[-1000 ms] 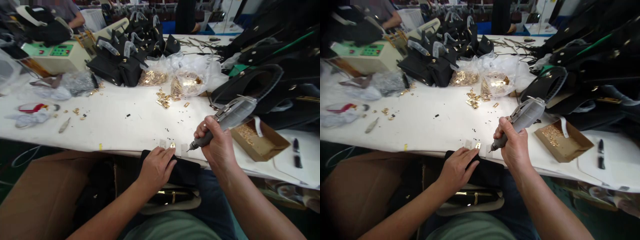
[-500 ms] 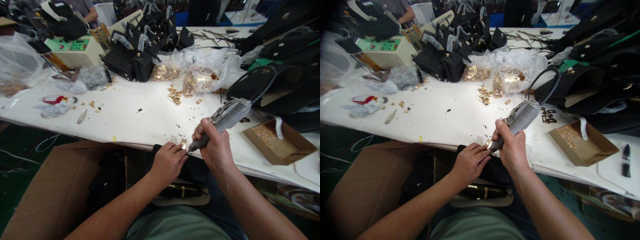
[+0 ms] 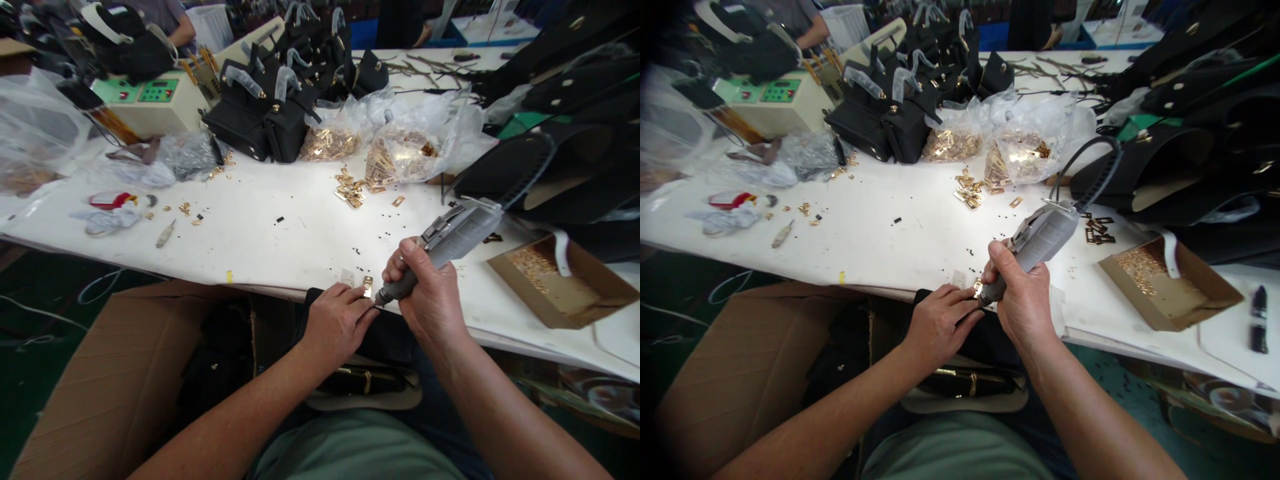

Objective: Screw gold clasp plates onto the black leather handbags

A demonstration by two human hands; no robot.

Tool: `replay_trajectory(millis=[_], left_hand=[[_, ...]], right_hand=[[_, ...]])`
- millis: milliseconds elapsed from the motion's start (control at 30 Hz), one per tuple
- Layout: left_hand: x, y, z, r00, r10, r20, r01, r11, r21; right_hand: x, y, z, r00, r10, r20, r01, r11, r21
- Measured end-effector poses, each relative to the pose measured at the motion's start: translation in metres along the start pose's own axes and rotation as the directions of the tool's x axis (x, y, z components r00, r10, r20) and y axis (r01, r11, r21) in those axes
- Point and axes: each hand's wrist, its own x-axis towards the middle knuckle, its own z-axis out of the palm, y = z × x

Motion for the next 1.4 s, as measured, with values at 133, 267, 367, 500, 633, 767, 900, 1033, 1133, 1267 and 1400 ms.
replay_trajectory(millis=[133, 267, 367, 500, 633, 767, 900, 1033, 1133, 1267, 1400], left_hand=[[0.001, 0.000, 0.000, 1.000, 0.010, -0.017, -0.010, 1.000, 0.008], [0.001, 0.000, -0.001, 1.000, 0.019, -0.023, -0.019, 1.000, 0.013], [0.001, 0.000, -0.001, 1.000, 0.018, -0.014, -0.018, 1.000, 0.013], [0.001, -0.001, -0.001, 1.000, 0.008, -0.012, -0.008, 1.000, 0.006], [0.000, -0.001, 0.000, 1.000, 0.009, -0.008, -0.009, 1.000, 0.006], [0.000, -0.001, 0.001, 1.000, 0.011, -0.009, -0.010, 1.000, 0.010], [0.000, -0.002, 0.002, 1.000, 0.008, -0.011, -0.008, 1.000, 0.001], [-0.001, -0.003, 0.003, 1.000, 0.017, -0.010, -0.016, 1.000, 0.008], [-0.002, -0.003, 0.003, 1.000, 0.006, -0.004, -0.006, 1.000, 0.013], [-0.002, -0.002, 0.002, 1.000, 0.011, 0.009, -0.011, 0.999, 0.034], [-0.001, -0.001, 0.001, 0.999, 0.011, 0.033, -0.013, 0.998, 0.057]], right_hand=[[0.000, 0.001, -0.001, 1.000, -0.003, 0.000, 0.003, 1.000, -0.007], [-0.001, 0.000, -0.001, 1.000, -0.001, 0.000, 0.001, 1.000, -0.008], [-0.001, 0.001, -0.001, 1.000, 0.004, 0.001, -0.004, 1.000, -0.007], [-0.001, 0.002, -0.001, 1.000, 0.013, 0.000, -0.013, 1.000, -0.020], [-0.002, 0.002, -0.001, 1.000, 0.019, -0.002, -0.019, 0.999, -0.031], [-0.002, 0.002, -0.002, 1.000, 0.019, -0.006, -0.019, 0.999, -0.048], [-0.001, 0.004, -0.004, 1.000, 0.014, -0.011, -0.014, 0.999, -0.047], [0.003, 0.002, -0.006, 0.999, -0.003, -0.035, 0.002, 0.999, -0.045], [0.008, 0.001, -0.004, 0.998, -0.040, -0.055, 0.037, 0.998, -0.053], [0.014, 0.006, -0.001, 0.994, -0.085, -0.063, 0.078, 0.992, -0.096], [0.019, 0.020, 0.000, 0.993, -0.100, -0.058, 0.087, 0.977, -0.193]])
